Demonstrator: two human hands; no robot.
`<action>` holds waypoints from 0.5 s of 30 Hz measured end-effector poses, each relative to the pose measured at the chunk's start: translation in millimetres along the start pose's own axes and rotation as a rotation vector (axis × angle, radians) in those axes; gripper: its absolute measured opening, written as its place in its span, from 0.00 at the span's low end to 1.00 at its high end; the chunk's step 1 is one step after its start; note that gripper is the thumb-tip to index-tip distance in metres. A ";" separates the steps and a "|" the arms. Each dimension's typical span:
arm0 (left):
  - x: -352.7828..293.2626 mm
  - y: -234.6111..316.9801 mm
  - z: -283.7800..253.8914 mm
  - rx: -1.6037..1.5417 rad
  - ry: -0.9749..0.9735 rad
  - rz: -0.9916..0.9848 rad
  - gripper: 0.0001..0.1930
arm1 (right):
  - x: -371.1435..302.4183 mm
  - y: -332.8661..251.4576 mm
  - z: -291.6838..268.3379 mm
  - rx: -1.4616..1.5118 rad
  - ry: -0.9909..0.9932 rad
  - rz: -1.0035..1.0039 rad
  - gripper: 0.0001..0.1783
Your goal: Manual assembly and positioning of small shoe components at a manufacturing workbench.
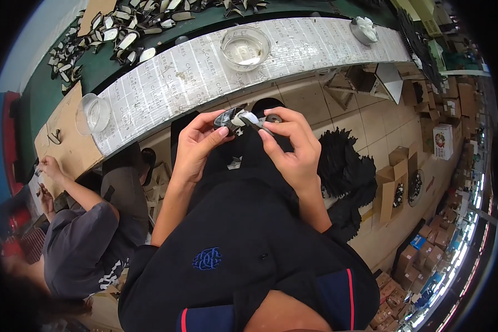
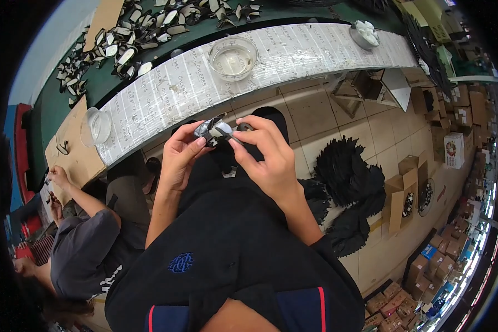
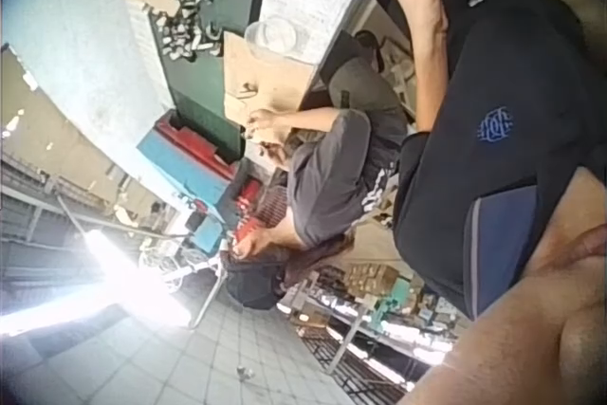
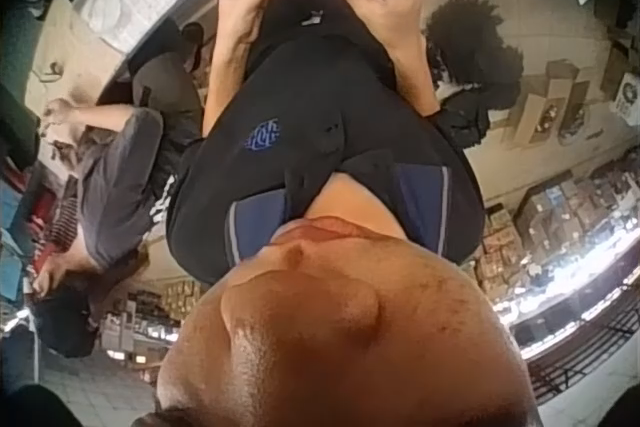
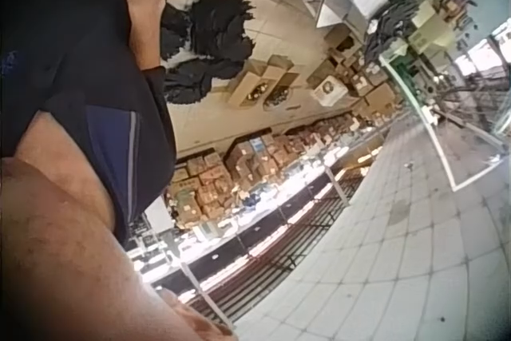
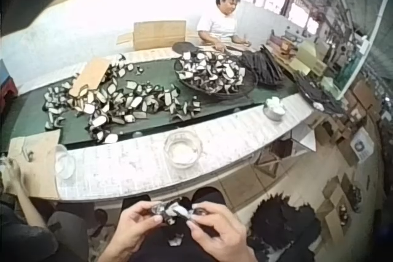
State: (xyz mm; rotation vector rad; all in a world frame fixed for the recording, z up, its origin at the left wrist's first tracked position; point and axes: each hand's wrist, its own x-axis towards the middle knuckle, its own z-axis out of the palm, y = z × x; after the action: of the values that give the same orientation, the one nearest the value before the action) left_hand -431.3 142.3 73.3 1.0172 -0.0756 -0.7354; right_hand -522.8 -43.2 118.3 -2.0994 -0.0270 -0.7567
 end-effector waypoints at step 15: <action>-0.4 -2.4 -0.8 0.087 -0.004 0.033 0.19 | 4.3 3.5 9.5 -0.205 0.017 -0.092 0.13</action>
State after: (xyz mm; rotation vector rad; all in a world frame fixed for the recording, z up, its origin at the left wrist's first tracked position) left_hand -432.5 142.3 71.0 1.0952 -0.1286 -0.7094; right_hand -513.5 -39.4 113.9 -2.2988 -0.0382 -0.8632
